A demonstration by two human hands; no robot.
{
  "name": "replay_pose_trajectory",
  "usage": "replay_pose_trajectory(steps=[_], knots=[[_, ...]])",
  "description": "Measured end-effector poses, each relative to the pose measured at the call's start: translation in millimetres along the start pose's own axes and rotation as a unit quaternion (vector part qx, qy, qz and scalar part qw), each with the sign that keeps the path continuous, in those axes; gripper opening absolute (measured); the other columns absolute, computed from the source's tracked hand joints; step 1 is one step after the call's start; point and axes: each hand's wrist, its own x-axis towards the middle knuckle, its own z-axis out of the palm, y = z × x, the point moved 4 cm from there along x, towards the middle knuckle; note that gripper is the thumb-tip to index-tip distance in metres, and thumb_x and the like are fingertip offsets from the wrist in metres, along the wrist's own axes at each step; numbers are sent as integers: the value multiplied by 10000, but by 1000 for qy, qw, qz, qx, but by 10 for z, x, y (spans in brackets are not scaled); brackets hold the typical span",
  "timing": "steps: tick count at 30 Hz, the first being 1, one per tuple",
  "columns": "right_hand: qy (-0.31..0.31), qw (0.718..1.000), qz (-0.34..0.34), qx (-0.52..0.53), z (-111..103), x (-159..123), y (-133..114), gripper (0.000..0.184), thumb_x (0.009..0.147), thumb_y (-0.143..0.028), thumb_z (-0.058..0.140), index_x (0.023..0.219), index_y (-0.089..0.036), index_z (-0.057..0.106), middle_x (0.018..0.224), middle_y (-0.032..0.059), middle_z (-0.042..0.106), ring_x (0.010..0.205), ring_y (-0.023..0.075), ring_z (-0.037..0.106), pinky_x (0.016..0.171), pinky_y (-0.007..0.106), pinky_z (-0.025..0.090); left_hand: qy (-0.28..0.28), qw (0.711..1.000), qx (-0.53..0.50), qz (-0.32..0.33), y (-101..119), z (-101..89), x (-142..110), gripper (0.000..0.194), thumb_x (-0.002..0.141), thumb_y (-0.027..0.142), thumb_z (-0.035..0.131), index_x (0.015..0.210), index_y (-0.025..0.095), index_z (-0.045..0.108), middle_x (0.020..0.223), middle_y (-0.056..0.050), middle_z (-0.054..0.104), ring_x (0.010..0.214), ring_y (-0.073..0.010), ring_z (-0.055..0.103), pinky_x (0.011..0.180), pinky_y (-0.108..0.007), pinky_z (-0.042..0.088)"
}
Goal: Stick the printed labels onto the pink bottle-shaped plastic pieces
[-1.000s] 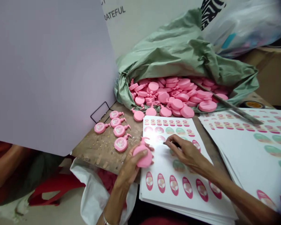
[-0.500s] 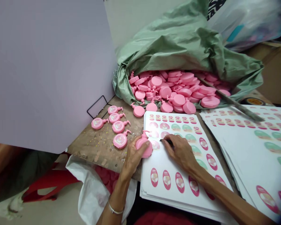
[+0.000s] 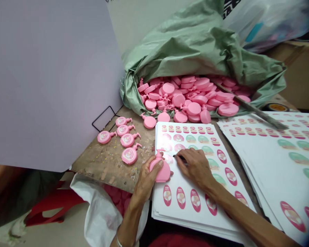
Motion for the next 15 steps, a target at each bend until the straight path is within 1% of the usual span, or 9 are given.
replay_pose_trajectory(steps=[3, 5, 8, 11, 13, 15], knots=[[-15, 999, 8, 28, 21, -6, 28, 157, 888, -234, 528, 756, -184, 596, 661, 12, 607, 668, 168, 515, 687, 322, 296, -8, 1000, 11, -4, -14, -12, 21, 473, 832, 433, 648, 1210, 159, 570, 1011, -93, 664, 695, -204, 712, 557, -246, 542], [-22, 999, 18, 35, 36, -1, 43, 145, 874, -267, 555, 762, -184, 594, 673, 15, 615, 668, 172, 520, 683, 321, 306, -15, 1000, 15, -11, -12, -17, 27, 473, 838, 430, 642, 1222, 163, 570, 1003, -90, 669, 703, -208, 715, 573, -253, 543], [-15, 998, 41, 38, 49, 15, 46, 182, 835, -348, 617, 764, -183, 588, 670, 19, 619, 646, 174, 519, 677, 325, 329, -21, 1000, 11, -10, 1, -20, 29, 485, 839, 428, 640, 1244, 171, 566, 1031, -88, 673, 743, -209, 715, 608, -260, 549], [-6, 993, 68, 92, 47, 43, 18, 205, 812, -376, 632, 745, -191, 574, 652, 10, 608, 627, 162, 520, 678, 324, 364, -20, 1000, 15, -4, 23, -16, 22, 496, 832, 434, 644, 1247, 172, 572, 1036, -85, 681, 791, -211, 709, 655, -267, 553], [-22, 981, 109, 160, 43, 74, 16, 221, 802, -396, 633, 732, -200, 559, 656, 1, 604, 618, 151, 525, 649, 305, 386, -15, 999, 28, -4, 34, -10, 14, 497, 831, 441, 642, 1241, 168, 578, 996, -82, 692, 776, -208, 707, 661, -272, 553], [-55, 955, 170, 236, 36, 117, 44, 256, 794, -437, 634, 722, -207, 548, 658, -9, 594, 604, 139, 522, 596, 279, 395, -9, 999, 39, -2, 38, -4, 3, 492, 830, 441, 641, 1237, 171, 582, 979, -80, 696, 732, -200, 705, 643, -274, 551]])
